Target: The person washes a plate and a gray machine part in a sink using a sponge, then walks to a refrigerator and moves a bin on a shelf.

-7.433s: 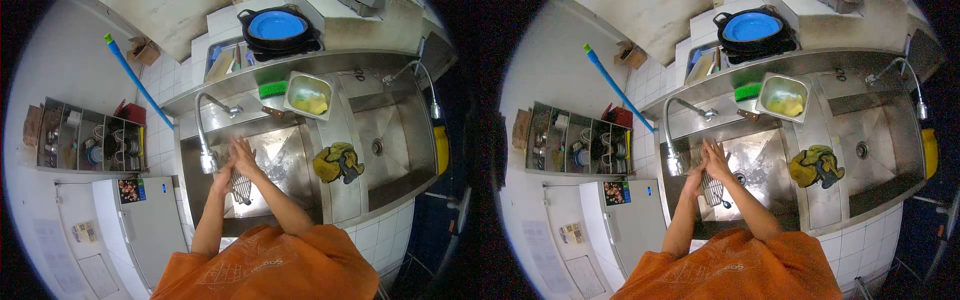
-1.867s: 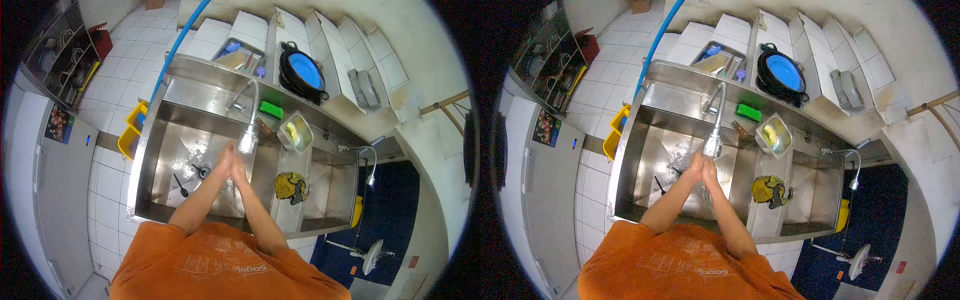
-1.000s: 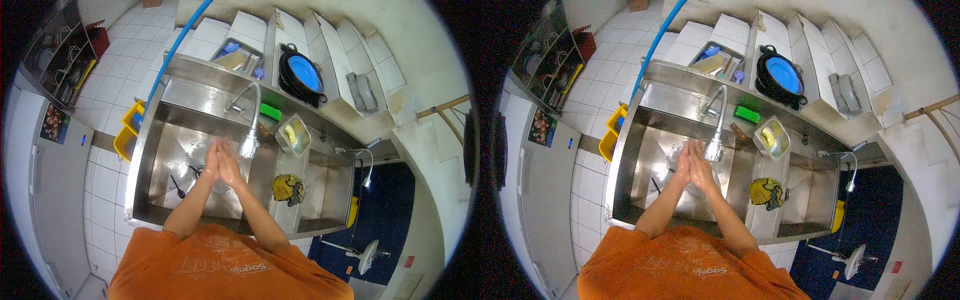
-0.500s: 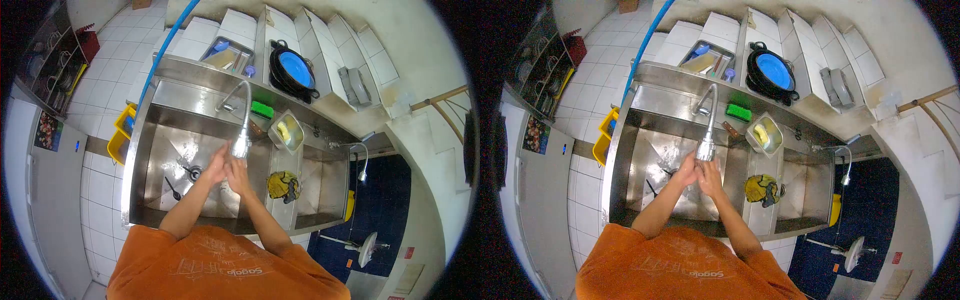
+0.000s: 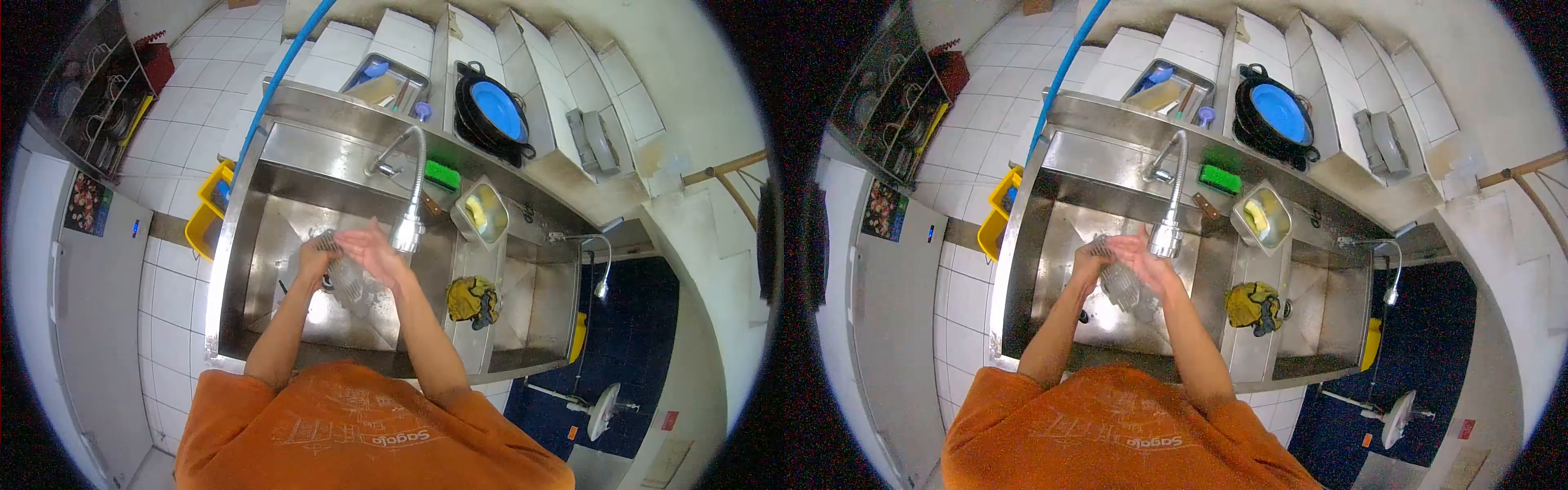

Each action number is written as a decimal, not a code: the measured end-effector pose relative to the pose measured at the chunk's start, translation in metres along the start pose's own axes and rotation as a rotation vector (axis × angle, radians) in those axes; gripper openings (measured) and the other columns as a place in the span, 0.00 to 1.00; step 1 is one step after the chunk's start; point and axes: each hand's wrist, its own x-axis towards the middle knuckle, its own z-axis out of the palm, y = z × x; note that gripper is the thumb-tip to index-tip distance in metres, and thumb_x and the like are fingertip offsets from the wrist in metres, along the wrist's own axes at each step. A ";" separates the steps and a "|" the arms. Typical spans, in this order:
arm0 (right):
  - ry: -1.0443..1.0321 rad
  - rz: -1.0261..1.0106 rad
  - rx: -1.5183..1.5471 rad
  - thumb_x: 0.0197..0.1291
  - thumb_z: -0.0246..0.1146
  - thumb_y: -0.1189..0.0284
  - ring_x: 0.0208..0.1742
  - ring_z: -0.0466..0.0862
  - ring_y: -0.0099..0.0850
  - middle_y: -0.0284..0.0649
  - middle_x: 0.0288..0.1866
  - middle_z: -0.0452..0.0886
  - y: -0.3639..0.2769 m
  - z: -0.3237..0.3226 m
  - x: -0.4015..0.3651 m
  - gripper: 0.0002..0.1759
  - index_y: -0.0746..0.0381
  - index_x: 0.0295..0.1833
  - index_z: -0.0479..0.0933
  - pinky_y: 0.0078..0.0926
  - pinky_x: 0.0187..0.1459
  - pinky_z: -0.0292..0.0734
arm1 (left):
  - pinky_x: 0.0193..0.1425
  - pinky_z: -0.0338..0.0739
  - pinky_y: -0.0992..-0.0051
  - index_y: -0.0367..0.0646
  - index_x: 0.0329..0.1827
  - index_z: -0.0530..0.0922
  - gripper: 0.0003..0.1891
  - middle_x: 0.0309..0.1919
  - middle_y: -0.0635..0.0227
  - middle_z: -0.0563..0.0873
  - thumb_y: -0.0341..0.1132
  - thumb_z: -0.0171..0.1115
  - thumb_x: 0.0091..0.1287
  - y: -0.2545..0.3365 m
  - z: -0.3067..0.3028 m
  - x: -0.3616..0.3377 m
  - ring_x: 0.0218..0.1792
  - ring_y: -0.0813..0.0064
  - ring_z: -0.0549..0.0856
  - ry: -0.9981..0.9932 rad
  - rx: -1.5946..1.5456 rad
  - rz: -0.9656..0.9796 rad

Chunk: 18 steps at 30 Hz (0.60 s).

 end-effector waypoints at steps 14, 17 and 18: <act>0.395 -0.281 -0.812 0.52 0.70 0.63 0.44 0.79 0.26 0.37 0.44 0.82 -0.027 -0.013 -0.032 0.23 0.64 0.49 0.76 0.27 0.46 0.75 | 0.35 0.73 0.78 0.37 0.34 0.81 0.06 0.30 0.71 0.84 0.31 0.65 0.59 0.028 0.035 0.023 0.30 0.82 0.79 -0.311 0.306 0.241; 0.398 -0.312 -0.828 0.53 0.69 0.64 0.40 0.80 0.24 0.35 0.38 0.83 -0.032 -0.003 -0.038 0.19 0.64 0.47 0.78 0.26 0.43 0.76 | 0.39 0.74 0.78 0.36 0.38 0.79 0.08 0.34 0.68 0.84 0.32 0.64 0.60 0.011 0.050 0.030 0.34 0.80 0.80 -0.359 0.166 0.293; 0.430 -0.342 -0.788 0.54 0.68 0.65 0.38 0.80 0.24 0.34 0.36 0.83 -0.029 -0.001 -0.035 0.18 0.65 0.46 0.78 0.26 0.41 0.76 | 0.41 0.75 0.79 0.36 0.42 0.78 0.11 0.36 0.67 0.84 0.32 0.63 0.61 0.012 0.058 0.027 0.36 0.79 0.81 -0.340 0.075 0.311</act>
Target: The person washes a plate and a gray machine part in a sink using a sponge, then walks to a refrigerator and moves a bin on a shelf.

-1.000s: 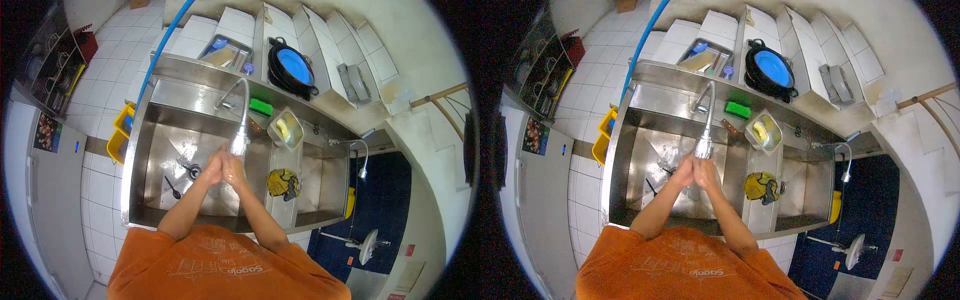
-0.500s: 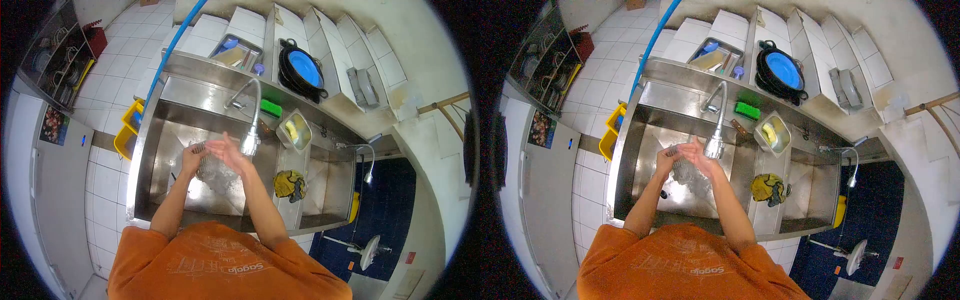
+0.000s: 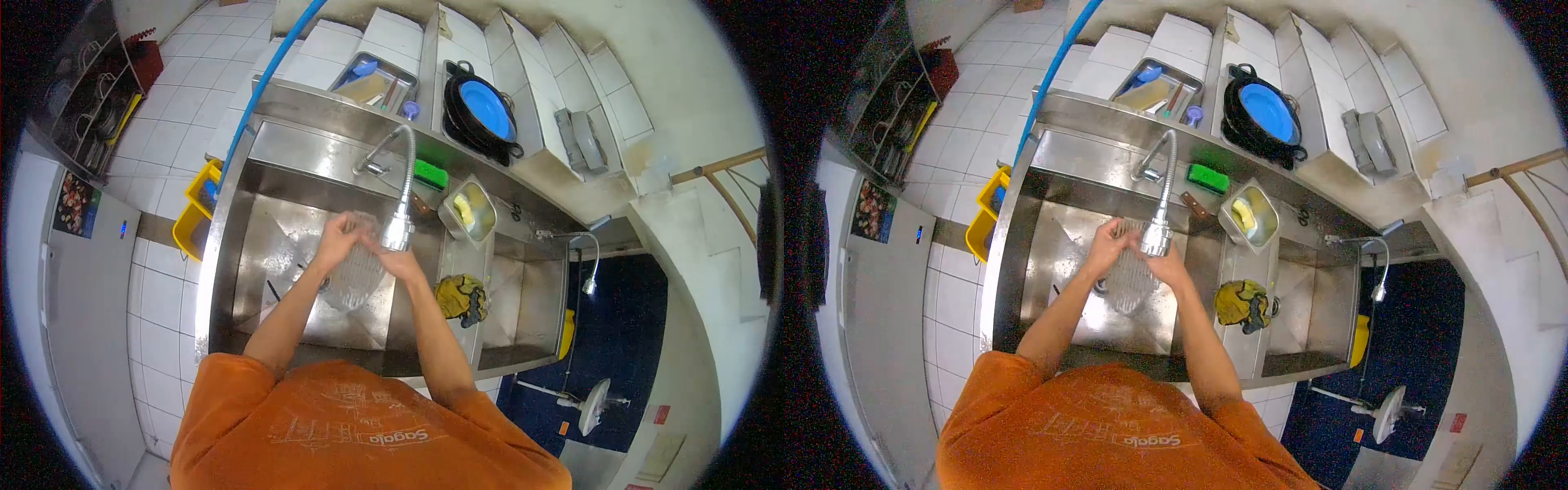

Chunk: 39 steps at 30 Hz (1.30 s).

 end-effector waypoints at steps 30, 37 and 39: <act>0.068 0.201 -0.086 0.61 0.57 0.72 0.40 0.80 0.30 0.34 0.43 0.80 0.034 -0.033 -0.011 0.14 0.64 0.51 0.75 0.27 0.42 0.76 | 0.49 0.75 0.75 0.34 0.51 0.77 0.21 0.42 0.63 0.84 0.21 0.65 0.51 -0.005 0.015 0.003 0.42 0.74 0.82 -0.179 0.214 -0.226; 0.120 0.132 0.285 0.71 0.42 0.62 0.66 0.63 0.38 0.47 0.68 0.63 0.037 0.051 0.001 0.25 0.61 0.68 0.60 0.32 0.67 0.55 | 0.70 0.53 0.65 0.46 0.73 0.49 0.40 0.72 0.63 0.55 0.62 0.44 0.65 0.008 0.017 -0.019 0.71 0.68 0.56 0.000 -0.256 -0.409; 0.144 0.093 0.191 0.70 0.43 0.60 0.64 0.65 0.37 0.46 0.66 0.64 0.046 0.051 0.011 0.25 0.62 0.67 0.61 0.32 0.65 0.57 | 0.68 0.56 0.65 0.42 0.72 0.54 0.38 0.69 0.61 0.60 0.61 0.42 0.68 0.005 0.016 -0.022 0.68 0.68 0.61 -0.070 -0.354 -0.426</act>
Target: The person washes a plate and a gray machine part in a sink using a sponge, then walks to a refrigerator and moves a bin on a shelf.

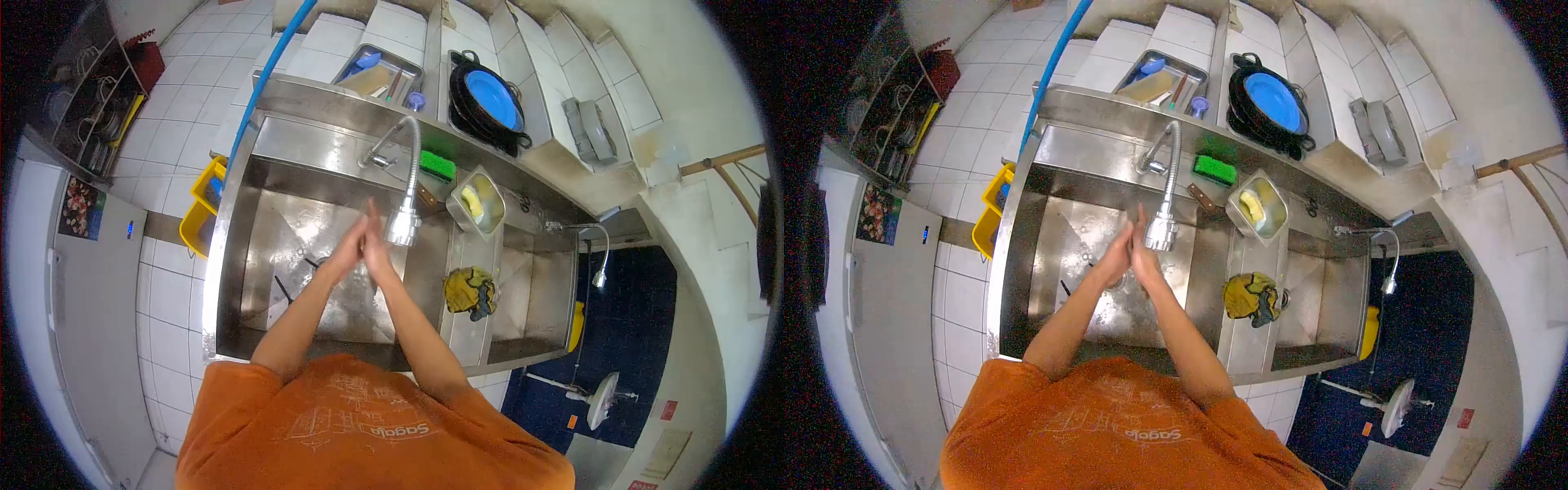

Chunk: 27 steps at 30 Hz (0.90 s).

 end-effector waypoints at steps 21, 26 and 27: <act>-0.023 -0.393 -0.932 0.53 0.64 0.69 0.45 0.77 0.50 0.53 0.46 0.76 -0.036 -0.009 -0.013 0.23 0.65 0.53 0.67 0.44 0.47 0.72 | 0.48 0.76 0.72 0.35 0.56 0.73 0.17 0.46 0.64 0.82 0.31 0.59 0.65 -0.033 -0.068 -0.001 0.45 0.77 0.79 0.136 -0.119 0.097; -0.011 -0.390 -0.988 0.55 0.61 0.68 0.41 0.80 0.49 0.52 0.39 0.79 -0.050 -0.014 -0.025 0.14 0.62 0.46 0.74 0.43 0.41 0.74 | 0.46 0.75 0.73 0.36 0.52 0.74 0.17 0.47 0.67 0.81 0.33 0.64 0.62 -0.067 -0.123 -0.013 0.42 0.75 0.80 0.371 0.007 -0.062; -0.011 -0.391 -0.992 0.55 0.61 0.68 0.41 0.80 0.49 0.52 0.39 0.79 -0.060 -0.014 -0.030 0.14 0.62 0.46 0.74 0.43 0.41 0.74 | 0.46 0.75 0.75 0.37 0.50 0.75 0.17 0.48 0.68 0.81 0.33 0.66 0.60 -0.068 -0.124 -0.015 0.42 0.75 0.80 0.415 0.135 -0.150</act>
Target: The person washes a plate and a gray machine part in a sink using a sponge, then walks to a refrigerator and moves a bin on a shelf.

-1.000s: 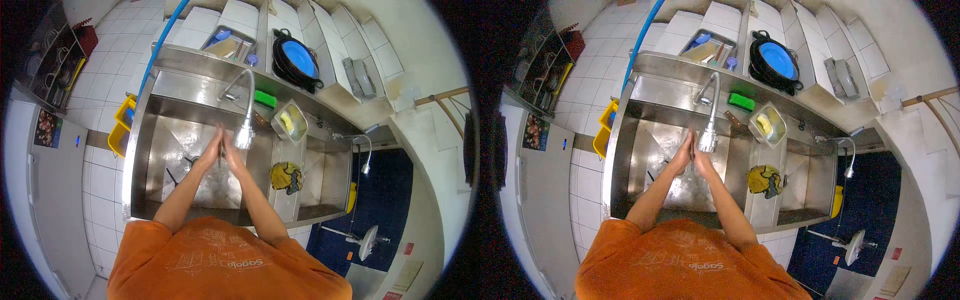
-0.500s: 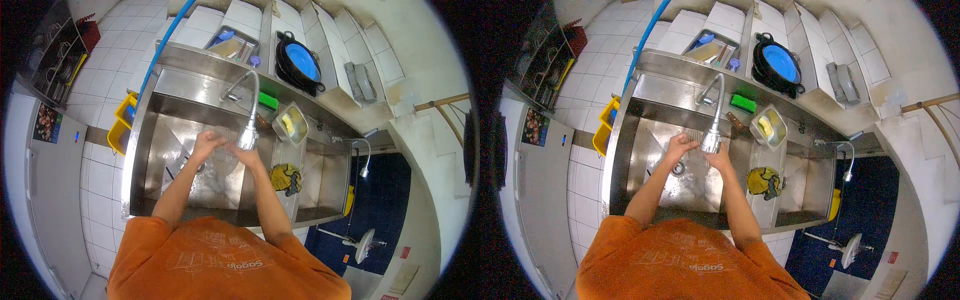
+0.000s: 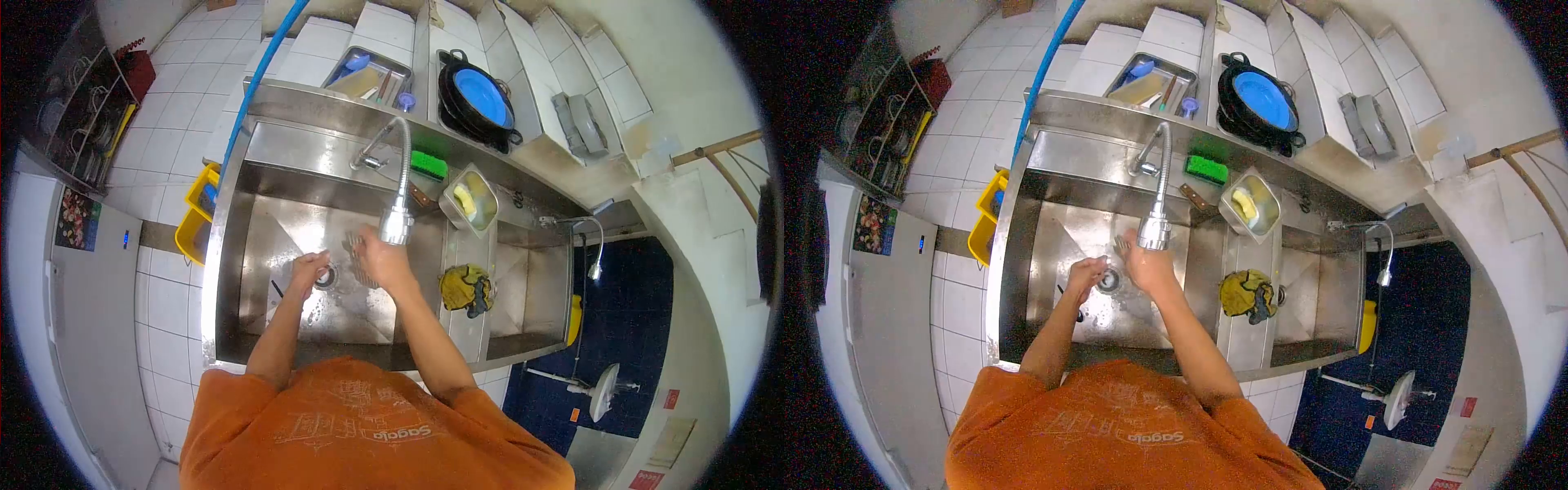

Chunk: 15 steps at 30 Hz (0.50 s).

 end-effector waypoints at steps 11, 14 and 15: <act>-0.129 -0.195 -0.309 0.53 0.57 0.73 0.30 0.80 0.50 0.51 0.29 0.79 0.042 -0.008 -0.013 0.08 0.63 0.38 0.76 0.43 0.33 0.75 | 0.45 0.80 0.59 0.47 0.68 0.57 0.27 0.54 0.56 0.73 0.41 0.53 0.67 0.037 0.046 -0.013 0.50 0.59 0.78 -0.234 0.014 -0.126; -0.037 0.140 0.277 0.55 0.55 0.74 0.33 0.79 0.48 0.49 0.30 0.77 0.000 -0.009 -0.003 0.05 0.64 0.35 0.74 0.43 0.36 0.74 | 0.47 0.79 0.59 0.43 0.69 0.55 0.29 0.58 0.55 0.71 0.42 0.52 0.68 0.039 0.050 -0.013 0.52 0.58 0.77 -0.333 -0.078 -0.175; -0.088 0.497 0.800 0.58 0.55 0.71 0.37 0.77 0.46 0.47 0.29 0.75 -0.034 -0.037 0.004 0.07 0.63 0.33 0.72 0.42 0.40 0.72 | 0.48 0.79 0.61 0.38 0.66 0.61 0.28 0.57 0.55 0.73 0.42 0.56 0.66 0.042 0.048 -0.011 0.52 0.59 0.77 -0.367 -0.102 -0.212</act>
